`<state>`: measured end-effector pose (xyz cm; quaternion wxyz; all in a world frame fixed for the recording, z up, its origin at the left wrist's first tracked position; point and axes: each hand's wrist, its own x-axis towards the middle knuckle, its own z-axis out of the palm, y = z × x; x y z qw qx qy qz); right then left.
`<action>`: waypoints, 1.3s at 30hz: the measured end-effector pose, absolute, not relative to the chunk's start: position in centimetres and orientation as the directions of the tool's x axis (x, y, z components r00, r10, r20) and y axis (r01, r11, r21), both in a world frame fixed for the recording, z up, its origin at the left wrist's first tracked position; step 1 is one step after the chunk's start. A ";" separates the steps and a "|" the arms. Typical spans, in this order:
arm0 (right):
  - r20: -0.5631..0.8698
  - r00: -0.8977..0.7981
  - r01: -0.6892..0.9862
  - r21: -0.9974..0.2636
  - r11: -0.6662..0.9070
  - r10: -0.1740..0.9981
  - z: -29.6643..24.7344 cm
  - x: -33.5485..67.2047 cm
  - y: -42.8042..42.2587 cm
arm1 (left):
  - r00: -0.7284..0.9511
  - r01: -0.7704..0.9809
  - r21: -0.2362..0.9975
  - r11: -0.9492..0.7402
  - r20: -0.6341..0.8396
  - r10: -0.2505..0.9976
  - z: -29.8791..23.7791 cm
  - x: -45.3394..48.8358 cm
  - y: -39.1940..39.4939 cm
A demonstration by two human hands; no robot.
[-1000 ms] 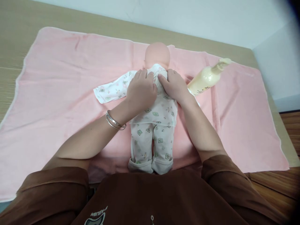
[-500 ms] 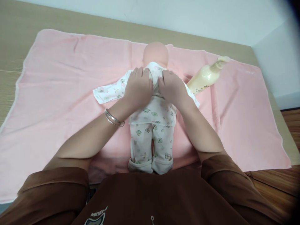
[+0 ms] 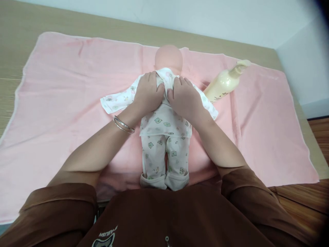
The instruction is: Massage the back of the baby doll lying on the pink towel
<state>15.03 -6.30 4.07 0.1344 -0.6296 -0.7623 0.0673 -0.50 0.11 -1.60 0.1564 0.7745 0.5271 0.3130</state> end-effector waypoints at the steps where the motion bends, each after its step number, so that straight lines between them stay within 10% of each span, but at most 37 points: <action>1: 0.094 -0.156 0.942 -0.284 0.177 0.983 4.3 15.2 -5.9 | 0.250 0.730 0.554 -0.400 0.328 0.911 -1.6 -0.4 -0.3; 6: 0.016 -0.083 0.930 -0.358 0.084 0.996 4.2 17.1 -3.3 | 0.320 0.789 0.403 -0.463 0.373 0.871 -0.4 0.3 -3.6; 18: 0.084 -0.175 0.965 -0.186 0.188 0.981 4.7 15.2 -5.9 | 0.237 0.735 0.590 -0.334 0.237 0.942 -0.8 -0.3 0.3; 39: 0.097 -0.015 0.935 -0.352 0.049 0.995 2.0 16.5 -2.3 | 0.118 0.727 0.627 -0.279 0.286 0.951 -2.8 -0.5 0.3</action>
